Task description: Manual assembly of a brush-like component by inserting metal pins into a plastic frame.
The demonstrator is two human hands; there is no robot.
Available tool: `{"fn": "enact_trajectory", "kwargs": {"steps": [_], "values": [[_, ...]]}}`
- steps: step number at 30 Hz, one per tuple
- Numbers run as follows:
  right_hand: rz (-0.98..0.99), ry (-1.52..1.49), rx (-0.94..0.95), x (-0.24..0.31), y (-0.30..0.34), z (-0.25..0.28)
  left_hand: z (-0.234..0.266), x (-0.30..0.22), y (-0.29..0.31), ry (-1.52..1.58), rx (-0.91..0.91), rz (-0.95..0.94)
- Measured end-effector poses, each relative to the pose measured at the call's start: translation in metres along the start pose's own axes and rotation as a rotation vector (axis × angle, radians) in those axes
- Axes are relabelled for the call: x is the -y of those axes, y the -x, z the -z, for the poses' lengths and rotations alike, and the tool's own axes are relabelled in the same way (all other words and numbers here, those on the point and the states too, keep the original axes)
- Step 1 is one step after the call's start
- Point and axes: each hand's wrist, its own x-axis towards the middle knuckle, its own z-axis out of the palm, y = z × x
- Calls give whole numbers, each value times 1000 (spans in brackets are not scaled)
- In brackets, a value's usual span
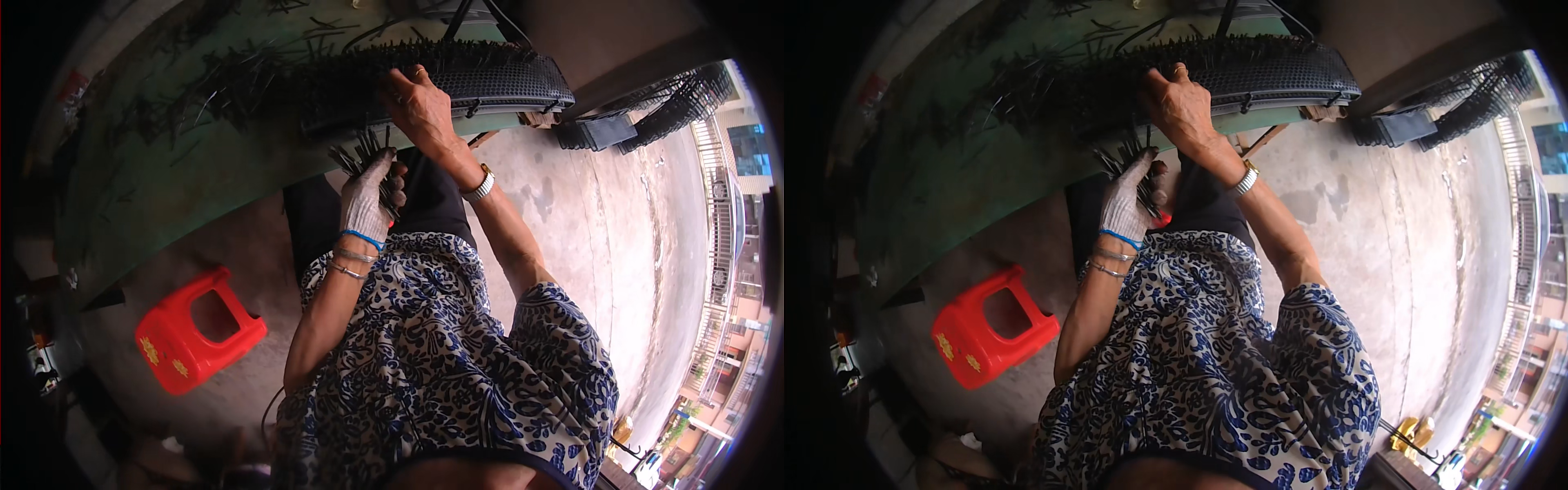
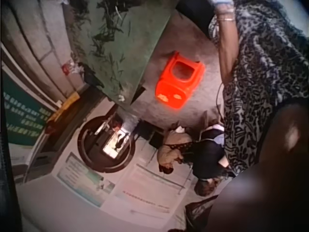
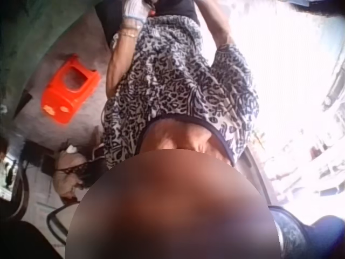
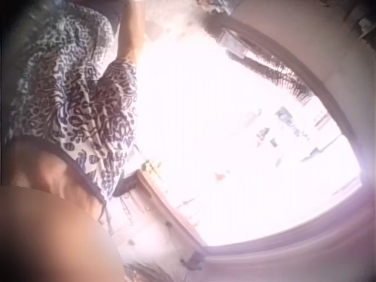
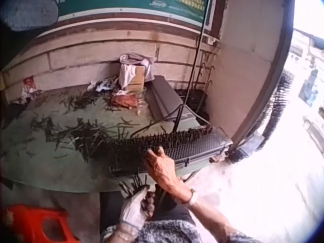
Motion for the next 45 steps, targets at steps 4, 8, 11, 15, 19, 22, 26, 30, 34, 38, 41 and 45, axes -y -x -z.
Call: {"fn": "enact_trajectory", "kwargs": {"steps": [4,8,11,15,19,22,26,30,34,38,41,45], "values": [[-2,-120,-29,-4,0,2,1,0,3,-7,-6,10],[123,-203,-37,-4,-6,-5,2,2,1,-9,11,-11],[138,-205,-46,2,-10,-9,-3,-2,6,-21,12,-7],[132,-134,-53,3,-12,-12,3,-2,5,-10,18,-16],[164,-142,-86,3,-18,-15,1,-7,8,-10,15,-5],[88,-85,-52,4,-11,-14,5,-9,6,7,37,-10],[-12,-112,-91,8,1,-13,6,-12,4,20,-9,14],[-6,-113,-76,9,1,-4,10,-10,-7,18,9,53],[-4,-91,-6,6,-12,-3,11,-16,-9,47,47,104],[-17,-22,-25,7,-6,-2,15,-17,-17,30,64,105],[-27,-131,-83,11,-4,-10,19,-20,-21,44,81,116],[5,-59,-167,12,-3,-8,28,-13,-28,19,95,137]]}}
